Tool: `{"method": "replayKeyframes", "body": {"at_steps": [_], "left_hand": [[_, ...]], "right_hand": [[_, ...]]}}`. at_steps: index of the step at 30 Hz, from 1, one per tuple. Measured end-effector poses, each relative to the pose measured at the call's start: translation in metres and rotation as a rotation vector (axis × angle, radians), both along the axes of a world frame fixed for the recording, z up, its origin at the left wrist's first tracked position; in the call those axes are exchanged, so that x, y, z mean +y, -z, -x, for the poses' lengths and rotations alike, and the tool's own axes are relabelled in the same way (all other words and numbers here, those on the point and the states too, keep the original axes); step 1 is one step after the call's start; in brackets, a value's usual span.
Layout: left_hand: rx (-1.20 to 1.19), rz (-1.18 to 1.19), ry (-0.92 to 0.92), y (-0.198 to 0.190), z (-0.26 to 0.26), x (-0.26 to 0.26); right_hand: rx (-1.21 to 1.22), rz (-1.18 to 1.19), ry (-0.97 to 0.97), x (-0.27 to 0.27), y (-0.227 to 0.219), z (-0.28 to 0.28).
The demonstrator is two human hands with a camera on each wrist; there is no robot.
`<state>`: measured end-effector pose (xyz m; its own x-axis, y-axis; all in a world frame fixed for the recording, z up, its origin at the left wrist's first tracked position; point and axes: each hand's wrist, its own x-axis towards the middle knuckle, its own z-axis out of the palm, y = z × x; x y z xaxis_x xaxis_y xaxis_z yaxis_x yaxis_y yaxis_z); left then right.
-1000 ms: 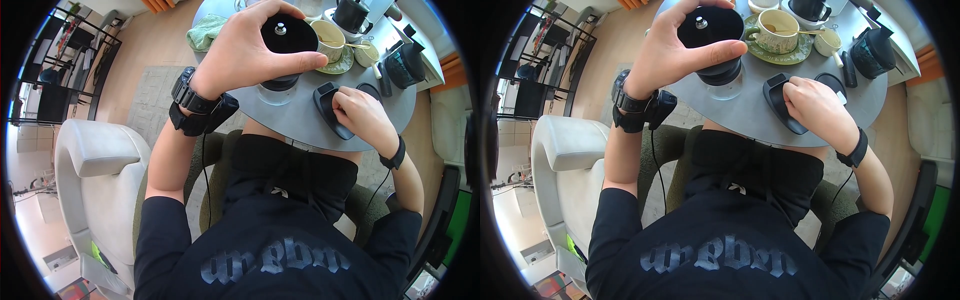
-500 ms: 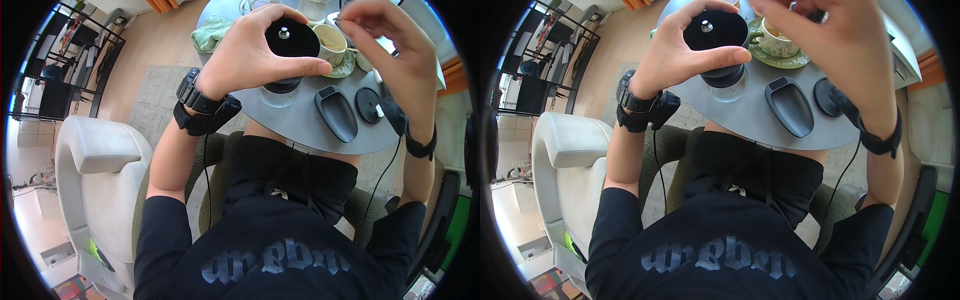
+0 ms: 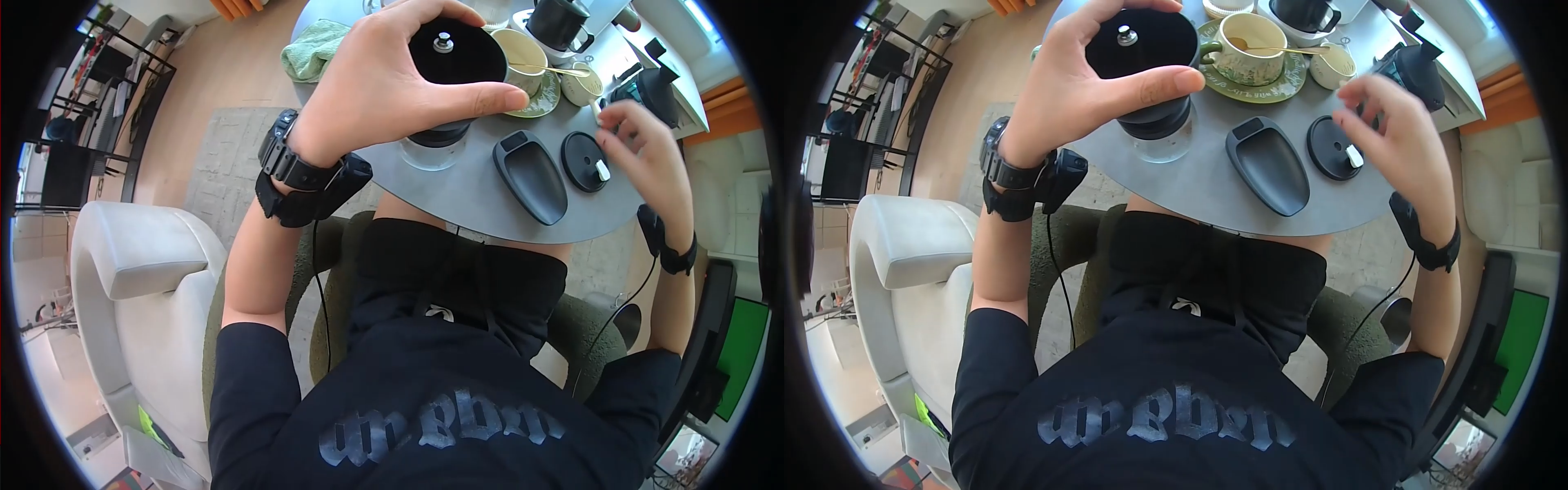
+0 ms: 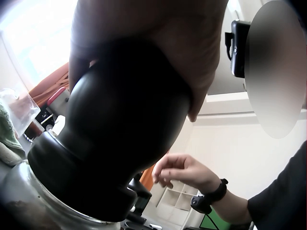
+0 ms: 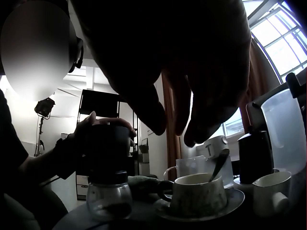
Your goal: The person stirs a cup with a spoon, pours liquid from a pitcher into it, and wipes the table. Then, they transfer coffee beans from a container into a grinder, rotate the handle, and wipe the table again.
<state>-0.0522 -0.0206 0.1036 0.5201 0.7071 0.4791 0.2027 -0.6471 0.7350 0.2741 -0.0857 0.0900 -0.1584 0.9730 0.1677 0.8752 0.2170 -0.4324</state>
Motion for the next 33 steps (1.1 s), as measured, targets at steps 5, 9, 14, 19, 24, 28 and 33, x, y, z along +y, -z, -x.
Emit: {"method": "replayKeyframes", "body": {"at_steps": [5, 9, 14, 19, 24, 28, 33], "left_hand": [[0.017, 0.022, -0.01, 0.0, 0.0, -0.002], [0.007, 0.008, -0.006, 0.0, -0.001, -0.001], [-0.055, 0.021, 0.044, 0.016, 0.002, 0.016], [-0.085, 0.062, 0.065, 0.019, 0.001, 0.018], [-0.057, 0.034, 0.05, 0.017, 0.002, 0.018], [-0.083, 0.049, 0.055, 0.018, 0.001, 0.018], [-0.073, 0.029, 0.05, 0.017, 0.002, 0.018]], "right_hand": [[-0.31, 0.108, 0.09, -0.023, 0.02, -0.01], [-0.314, 0.179, 0.14, -0.024, 0.034, -0.011], [-0.254, 0.154, 0.092, -0.015, 0.055, -0.024], [0.086, 0.14, 0.104, -0.014, 0.037, -0.02], [0.526, 0.117, 0.048, -0.011, 0.022, -0.024], [1.104, 0.339, 0.047, -0.008, 0.014, -0.049], [0.78, 0.424, 0.199, -0.007, 0.021, -0.043]]}}
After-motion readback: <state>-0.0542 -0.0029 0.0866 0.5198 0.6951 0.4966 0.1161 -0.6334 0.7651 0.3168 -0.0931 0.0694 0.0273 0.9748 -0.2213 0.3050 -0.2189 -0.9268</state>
